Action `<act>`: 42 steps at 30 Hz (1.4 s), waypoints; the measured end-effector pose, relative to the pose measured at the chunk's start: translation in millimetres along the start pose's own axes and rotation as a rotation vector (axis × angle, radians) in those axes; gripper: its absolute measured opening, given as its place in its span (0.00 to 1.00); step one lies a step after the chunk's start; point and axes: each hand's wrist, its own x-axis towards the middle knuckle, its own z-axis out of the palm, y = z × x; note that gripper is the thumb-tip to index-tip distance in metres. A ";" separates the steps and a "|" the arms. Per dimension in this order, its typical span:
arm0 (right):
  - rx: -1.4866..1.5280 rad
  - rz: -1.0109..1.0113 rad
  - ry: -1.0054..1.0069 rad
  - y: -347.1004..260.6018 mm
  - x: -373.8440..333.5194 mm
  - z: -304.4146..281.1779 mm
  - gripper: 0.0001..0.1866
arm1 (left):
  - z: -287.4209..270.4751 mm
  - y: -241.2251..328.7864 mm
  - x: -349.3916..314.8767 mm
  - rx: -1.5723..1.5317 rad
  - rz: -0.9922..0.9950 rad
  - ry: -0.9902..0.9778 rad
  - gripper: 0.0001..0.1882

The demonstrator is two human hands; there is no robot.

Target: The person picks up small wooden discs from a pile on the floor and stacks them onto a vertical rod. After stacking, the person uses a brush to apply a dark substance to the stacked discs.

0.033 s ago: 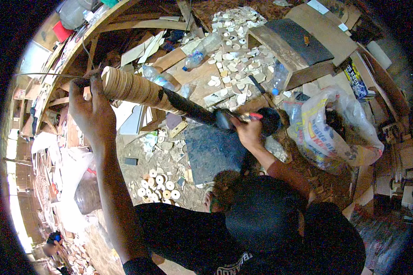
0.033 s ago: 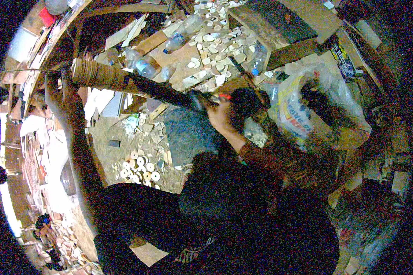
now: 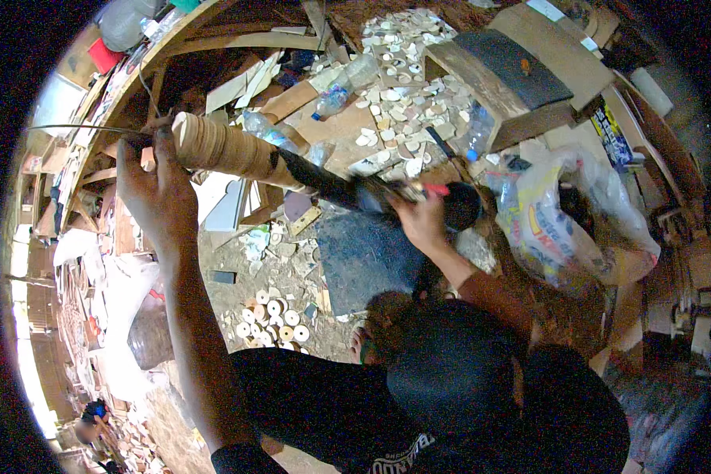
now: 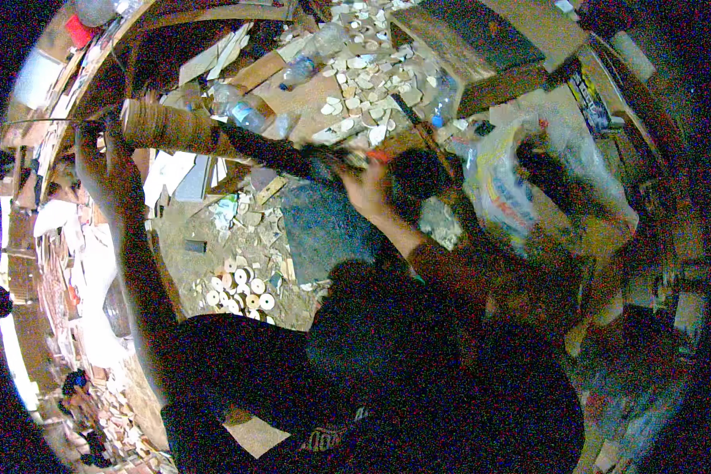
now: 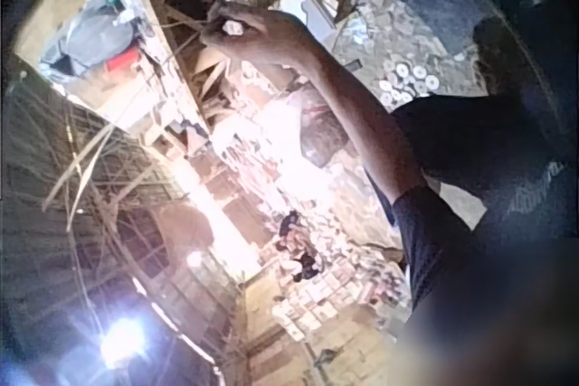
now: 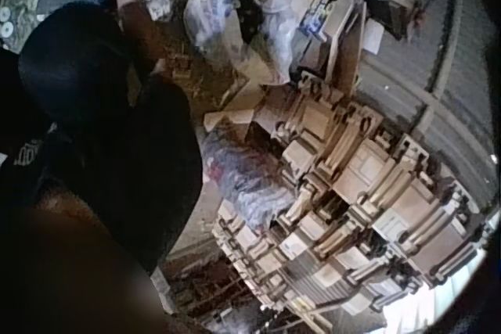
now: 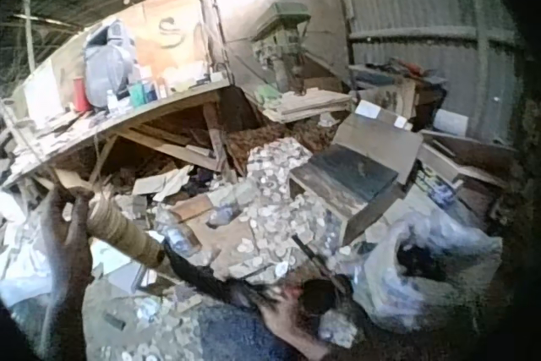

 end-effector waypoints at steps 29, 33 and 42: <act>-0.005 -0.128 -0.095 -9.5 -7.9 3.8 0.11 | -14.8 -30.1 17.5 -0.351 -0.030 -0.356 0.14; 0.445 -0.299 -0.230 -50.0 22.6 26.2 0.16 | -13.6 -27.2 11.7 -0.517 -0.168 -0.314 0.06; 0.086 -0.162 -0.216 -11.9 -12.8 14.1 0.17 | -24.9 -34.4 3.4 -0.164 -0.053 -0.284 0.13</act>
